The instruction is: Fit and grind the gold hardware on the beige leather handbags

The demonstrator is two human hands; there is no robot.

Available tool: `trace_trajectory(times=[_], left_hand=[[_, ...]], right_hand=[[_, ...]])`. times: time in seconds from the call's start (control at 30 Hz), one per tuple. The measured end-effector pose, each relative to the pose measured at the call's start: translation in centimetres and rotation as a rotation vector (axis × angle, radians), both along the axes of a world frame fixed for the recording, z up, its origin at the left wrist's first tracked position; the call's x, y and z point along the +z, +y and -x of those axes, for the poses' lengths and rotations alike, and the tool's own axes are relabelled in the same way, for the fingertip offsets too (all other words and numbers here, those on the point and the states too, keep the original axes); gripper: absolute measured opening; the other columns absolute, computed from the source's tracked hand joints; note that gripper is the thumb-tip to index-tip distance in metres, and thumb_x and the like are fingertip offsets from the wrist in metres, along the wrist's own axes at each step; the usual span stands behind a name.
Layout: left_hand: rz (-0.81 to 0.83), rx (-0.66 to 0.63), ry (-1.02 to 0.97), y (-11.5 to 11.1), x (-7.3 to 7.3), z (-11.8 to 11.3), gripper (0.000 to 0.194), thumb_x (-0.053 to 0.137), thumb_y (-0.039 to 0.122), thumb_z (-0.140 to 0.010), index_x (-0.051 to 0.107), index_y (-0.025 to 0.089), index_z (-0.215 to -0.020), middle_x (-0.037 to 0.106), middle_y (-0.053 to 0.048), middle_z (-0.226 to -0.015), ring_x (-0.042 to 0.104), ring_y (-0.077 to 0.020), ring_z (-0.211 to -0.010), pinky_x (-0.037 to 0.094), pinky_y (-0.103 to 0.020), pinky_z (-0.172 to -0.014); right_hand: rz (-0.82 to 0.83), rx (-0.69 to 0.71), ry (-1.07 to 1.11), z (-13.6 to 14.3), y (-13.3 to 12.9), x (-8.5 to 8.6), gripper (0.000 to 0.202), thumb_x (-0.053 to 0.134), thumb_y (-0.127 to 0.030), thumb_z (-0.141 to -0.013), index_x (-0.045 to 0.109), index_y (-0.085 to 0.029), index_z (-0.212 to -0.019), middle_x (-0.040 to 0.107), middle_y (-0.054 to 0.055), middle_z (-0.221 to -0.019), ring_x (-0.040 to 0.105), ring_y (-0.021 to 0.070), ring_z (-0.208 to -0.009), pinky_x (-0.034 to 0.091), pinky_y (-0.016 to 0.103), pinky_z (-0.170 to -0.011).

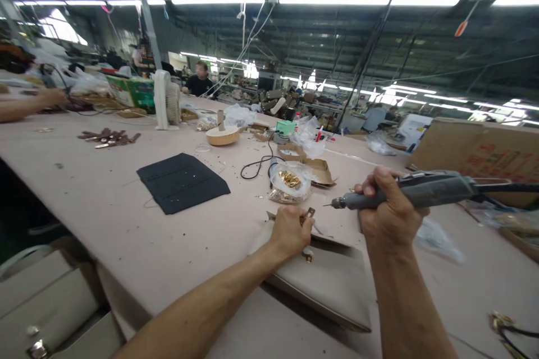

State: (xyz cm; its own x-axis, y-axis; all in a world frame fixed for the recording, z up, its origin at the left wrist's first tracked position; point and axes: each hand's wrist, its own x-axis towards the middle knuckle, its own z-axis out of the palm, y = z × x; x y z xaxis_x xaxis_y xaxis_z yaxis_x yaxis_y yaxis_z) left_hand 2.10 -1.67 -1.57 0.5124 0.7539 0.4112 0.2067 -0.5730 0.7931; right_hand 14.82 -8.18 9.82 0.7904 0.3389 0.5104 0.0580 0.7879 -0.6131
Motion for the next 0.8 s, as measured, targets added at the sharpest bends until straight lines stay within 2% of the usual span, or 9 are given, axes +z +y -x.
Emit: trace_trajectory(times=[0.1,0.23,0.4,0.53,0.67,0.8], left_hand=[[-0.159,0.075,0.061,-0.2,-0.2,-0.2,0.035,0.065,0.014,-0.087,0.050,0.017,-0.055,0.057,-0.001,-0.055,0.051,-0.0122,-0.052,0.029,-0.026,-0.054],[-0.252,0.126,0.153,-0.6,-0.4,-0.6,0.030,0.062,0.015,-0.090,0.054,0.017,-0.060,0.057,-0.002,-0.057,0.048,-0.0129,-0.052,0.027,-0.028,-0.056],[-0.345,0.196,0.300,-1.0,-0.2,-0.7,0.024,0.060,0.017,-0.093,0.063,0.016,-0.069,0.063,-0.006,-0.065,0.057,-0.0183,-0.060,0.031,-0.031,-0.059],[-0.410,0.200,0.409,-1.1,-0.1,-0.8,0.020,0.057,0.019,-0.097,0.069,0.013,-0.083,0.069,-0.011,-0.077,0.066,-0.0250,-0.073,0.038,-0.033,-0.064],[-0.426,0.180,0.467,-1.1,-0.2,-0.9,0.017,0.055,0.018,-0.098,0.069,0.010,-0.094,0.070,-0.013,-0.083,0.068,-0.0287,-0.078,0.044,-0.035,-0.068],[-0.409,0.173,0.471,-1.1,-0.1,-1.0,0.017,0.055,0.018,-0.098,0.069,0.010,-0.097,0.070,-0.014,-0.085,0.069,-0.0296,-0.080,0.048,-0.035,-0.071]], right_hand=[[-0.016,0.011,0.044,-0.2,-0.1,0.2,0.036,0.093,-0.022,-0.061,0.061,-0.017,-0.075,0.059,-0.003,-0.062,0.048,0.0101,-0.048,0.051,0.028,-0.050],[-0.034,0.025,0.052,-0.3,-0.2,0.4,0.036,0.094,-0.022,-0.059,0.061,-0.017,-0.075,0.059,-0.002,-0.061,0.048,0.0107,-0.048,0.049,0.028,-0.050],[-0.028,0.027,0.056,0.0,0.2,-0.1,0.034,0.093,-0.022,-0.061,0.062,-0.016,-0.075,0.059,-0.002,-0.061,0.049,0.0106,-0.047,0.049,0.027,-0.050],[-0.023,0.043,0.055,0.4,0.5,-0.5,0.037,0.094,-0.025,-0.061,0.062,-0.017,-0.076,0.058,-0.003,-0.061,0.049,0.0103,-0.047,0.050,0.027,-0.049],[-0.030,0.031,0.039,0.7,0.6,-0.5,0.038,0.095,-0.028,-0.062,0.062,-0.016,-0.076,0.058,-0.003,-0.062,0.049,0.0100,-0.046,0.049,0.027,-0.048],[-0.045,0.032,0.041,0.6,0.6,-0.4,0.036,0.095,-0.026,-0.062,0.063,-0.016,-0.075,0.058,-0.002,-0.061,0.049,0.0106,-0.046,0.048,0.028,-0.049]])
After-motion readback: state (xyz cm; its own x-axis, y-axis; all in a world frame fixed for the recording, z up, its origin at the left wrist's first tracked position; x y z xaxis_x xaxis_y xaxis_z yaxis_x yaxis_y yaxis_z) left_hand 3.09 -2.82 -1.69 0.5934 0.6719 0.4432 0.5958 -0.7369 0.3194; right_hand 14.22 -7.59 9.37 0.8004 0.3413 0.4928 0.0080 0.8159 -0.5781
